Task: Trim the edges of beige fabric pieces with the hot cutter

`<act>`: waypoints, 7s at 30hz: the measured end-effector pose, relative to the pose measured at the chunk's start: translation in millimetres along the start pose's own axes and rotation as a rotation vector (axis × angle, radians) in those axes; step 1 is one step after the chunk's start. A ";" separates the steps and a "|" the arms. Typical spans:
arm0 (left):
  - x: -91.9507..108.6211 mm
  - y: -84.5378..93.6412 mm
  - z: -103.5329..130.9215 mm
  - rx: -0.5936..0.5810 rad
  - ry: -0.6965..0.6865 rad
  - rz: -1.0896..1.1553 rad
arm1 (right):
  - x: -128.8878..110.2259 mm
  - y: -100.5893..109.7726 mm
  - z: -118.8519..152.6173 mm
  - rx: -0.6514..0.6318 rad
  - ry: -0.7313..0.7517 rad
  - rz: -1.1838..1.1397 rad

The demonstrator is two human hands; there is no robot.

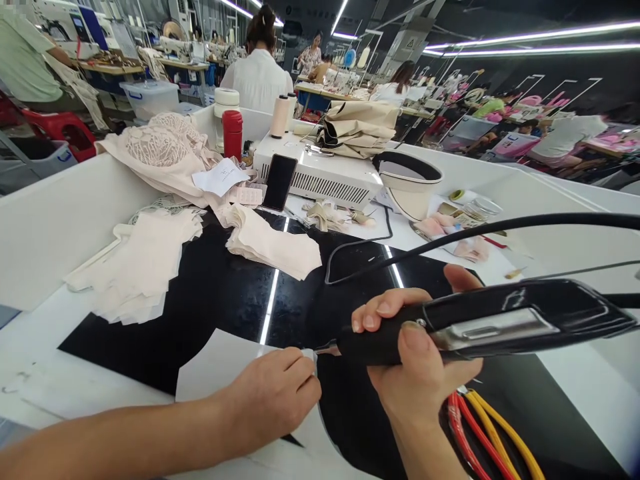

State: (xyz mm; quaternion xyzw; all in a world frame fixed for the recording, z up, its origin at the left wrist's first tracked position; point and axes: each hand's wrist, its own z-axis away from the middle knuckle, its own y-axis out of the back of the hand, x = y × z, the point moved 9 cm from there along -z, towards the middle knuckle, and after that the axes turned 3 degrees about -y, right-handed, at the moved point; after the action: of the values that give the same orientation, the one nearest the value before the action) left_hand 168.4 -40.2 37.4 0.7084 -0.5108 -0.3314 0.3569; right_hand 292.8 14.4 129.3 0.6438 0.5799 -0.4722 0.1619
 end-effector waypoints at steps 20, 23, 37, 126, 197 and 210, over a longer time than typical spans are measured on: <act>4.1 4.9 6.3 -0.028 0.073 -0.061 | 5.7 -1.6 3.8 -0.049 0.018 0.026; 4.7 1.8 8.5 -0.035 0.086 -0.066 | 5.2 -2.1 3.3 -0.047 0.021 0.031; 5.7 6.8 9.2 0.026 0.102 -0.073 | 2.7 -2.1 1.3 -0.034 0.031 0.061; -14.8 11.9 7.4 -0.013 0.014 0.243 | -23.9 19.2 39.6 0.077 0.035 0.082; -44.8 18.0 28.8 -0.015 0.018 0.320 | -21.5 13.2 44.5 0.011 0.021 0.067; -49.2 8.2 27.1 -0.086 0.134 0.355 | -24.4 14.6 40.9 -0.002 0.025 0.120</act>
State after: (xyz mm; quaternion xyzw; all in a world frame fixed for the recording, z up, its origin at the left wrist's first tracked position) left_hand 129.1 0.6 35.3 0.6117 -0.5882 -0.2370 0.4730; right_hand 291.6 -35.0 123.3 0.6829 0.5430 -0.4529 0.1835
